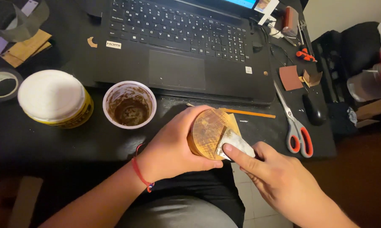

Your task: The person uses a chisel to carve a round wooden object held in their left hand. They then scrape the chisel blade against a piece of sandpaper to clean it. Finally, they use the sandpaper to smooth the surface of the wooden object.

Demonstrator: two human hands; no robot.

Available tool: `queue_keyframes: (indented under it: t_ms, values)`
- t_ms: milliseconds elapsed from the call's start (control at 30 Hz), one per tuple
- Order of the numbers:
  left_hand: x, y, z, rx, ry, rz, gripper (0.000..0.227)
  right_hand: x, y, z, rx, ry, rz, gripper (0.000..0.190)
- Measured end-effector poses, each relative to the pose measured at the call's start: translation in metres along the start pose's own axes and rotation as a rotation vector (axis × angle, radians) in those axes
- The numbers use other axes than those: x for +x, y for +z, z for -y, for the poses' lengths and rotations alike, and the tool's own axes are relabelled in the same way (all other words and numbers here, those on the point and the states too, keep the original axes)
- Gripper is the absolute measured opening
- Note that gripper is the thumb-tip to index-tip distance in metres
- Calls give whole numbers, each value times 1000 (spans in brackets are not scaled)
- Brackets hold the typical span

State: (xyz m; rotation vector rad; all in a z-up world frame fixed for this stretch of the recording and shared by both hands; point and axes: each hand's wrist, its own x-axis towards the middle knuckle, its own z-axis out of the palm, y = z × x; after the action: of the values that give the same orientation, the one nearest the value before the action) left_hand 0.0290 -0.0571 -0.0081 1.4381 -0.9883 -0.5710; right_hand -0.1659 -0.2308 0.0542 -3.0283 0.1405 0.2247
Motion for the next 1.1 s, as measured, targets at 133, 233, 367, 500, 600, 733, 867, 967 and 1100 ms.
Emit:
queue_keyframes:
  t_ms: [133, 233, 367, 500, 600, 733, 867, 967, 1100]
  values:
    - [-1, 0, 2, 20, 45, -13, 90, 1, -13, 3, -186, 1, 61, 74]
    - [-1, -2, 2, 31, 56, -18, 89, 3, -27, 10, -286, 85, 237, 88]
    - [-1, -2, -1, 32, 47, -21, 87, 9, -43, 21, -404, 175, 496, 103]
    - [-2, 0, 3, 55, 79, -40, 89, 19, -58, 30, -453, 233, 640, 103]
    - [0, -1, 3, 53, 102, -47, 90, 21, -57, 19, -448, 152, 610, 101]
    - [-3, 0, 4, 78, 57, -27, 91, 6, -34, -1, -64, 59, 299, 77]
    - [-2, 0, 6, 95, 98, -33, 91, -3, -25, -8, 90, 6, 107, 60]
    - [-1, 0, 5, 93, 110, -46, 90, 0, -26, -1, 20, -4, 86, 59]
    - [-2, 1, 6, 92, 16, -20, 94, 8, -32, 7, -119, 41, 201, 70]
